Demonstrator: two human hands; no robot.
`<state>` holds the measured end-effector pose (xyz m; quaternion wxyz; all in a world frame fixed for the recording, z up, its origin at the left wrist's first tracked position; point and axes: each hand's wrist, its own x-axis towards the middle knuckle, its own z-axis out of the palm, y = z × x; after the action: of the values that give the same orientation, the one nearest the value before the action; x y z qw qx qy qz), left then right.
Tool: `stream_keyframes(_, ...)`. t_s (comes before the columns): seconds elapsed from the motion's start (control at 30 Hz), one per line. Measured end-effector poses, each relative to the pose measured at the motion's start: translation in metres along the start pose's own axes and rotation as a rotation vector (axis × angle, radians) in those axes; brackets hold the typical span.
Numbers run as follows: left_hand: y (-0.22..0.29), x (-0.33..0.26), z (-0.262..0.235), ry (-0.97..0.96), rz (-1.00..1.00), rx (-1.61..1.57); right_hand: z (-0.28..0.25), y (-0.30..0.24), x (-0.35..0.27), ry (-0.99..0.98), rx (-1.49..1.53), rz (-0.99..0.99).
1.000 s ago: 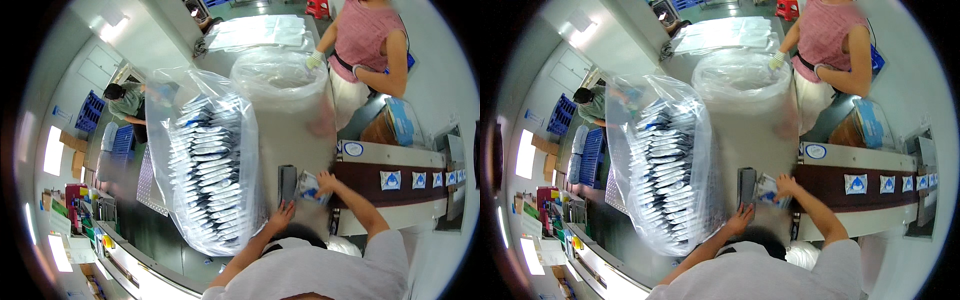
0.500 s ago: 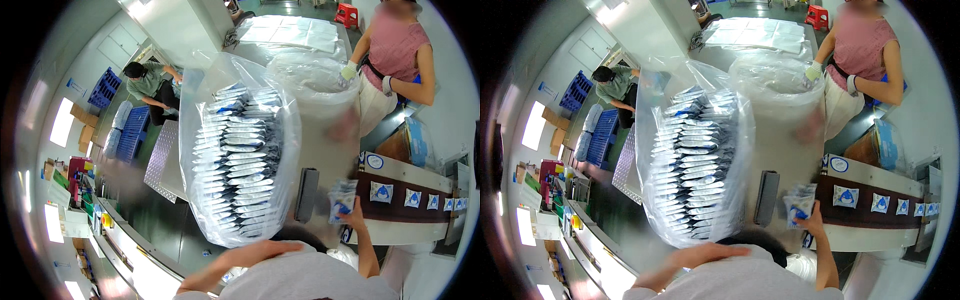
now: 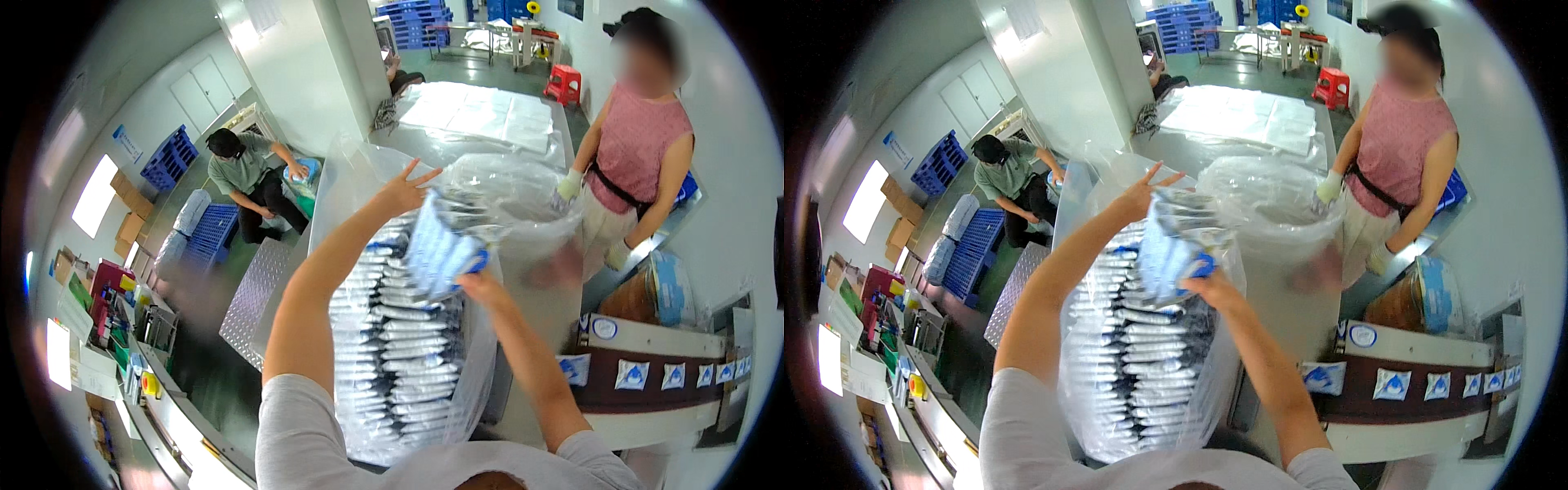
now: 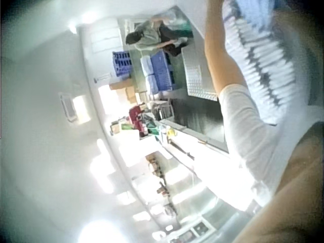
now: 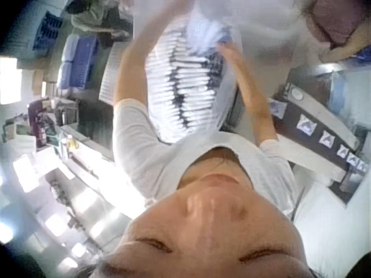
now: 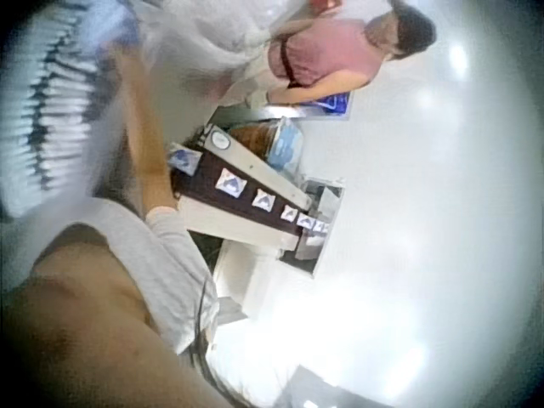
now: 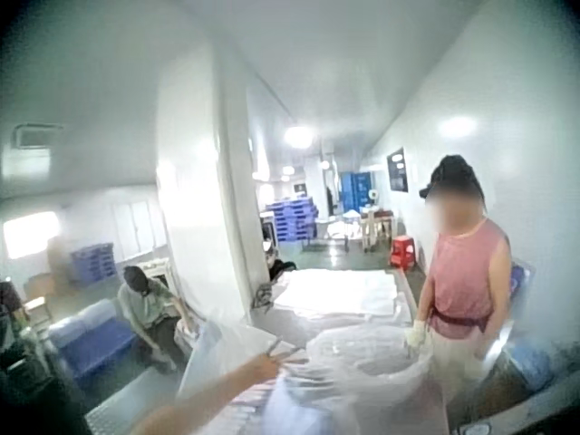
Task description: The person takes small white and blue pouches from a large clear plastic bag and places them one by one onto a moving conveyor belt.
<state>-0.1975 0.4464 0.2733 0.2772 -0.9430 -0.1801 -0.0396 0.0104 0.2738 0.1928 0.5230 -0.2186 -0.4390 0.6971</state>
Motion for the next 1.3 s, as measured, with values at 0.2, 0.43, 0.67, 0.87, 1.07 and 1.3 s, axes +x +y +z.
stream_keyframes(0.2, -0.062, 0.03, -0.026, -0.14, -0.118, 0.133, 0.022, -0.02, 0.076, 0.152, -0.659, -0.04)
stream_keyframes(0.43, -0.066, 0.084, -0.086, 0.124, -0.26, 0.073, 0.036, -0.054, 0.105, -0.461, -2.124, 0.123)
stream_keyframes(0.67, -0.041, 0.086, -0.107, -0.003, -0.354, 0.068, 0.043, 0.032, 0.1, -0.243, -2.025, -0.097)
stream_keyframes(0.87, 0.062, 0.07, -0.191, 0.367, -0.105, -0.462, 0.029, 0.01, 0.06, -0.058, -1.873, -0.429)
stream_keyframes(1.07, 0.244, -0.053, -0.343, -0.061, -0.004, -0.934, -0.036, -0.081, -0.159, 0.501, -1.219, -0.527)
stream_keyframes(1.3, 0.387, -0.006, -0.249, 0.011, -0.48, -2.462, -0.1, 0.075, -0.417, 0.175, -1.571, 0.634)
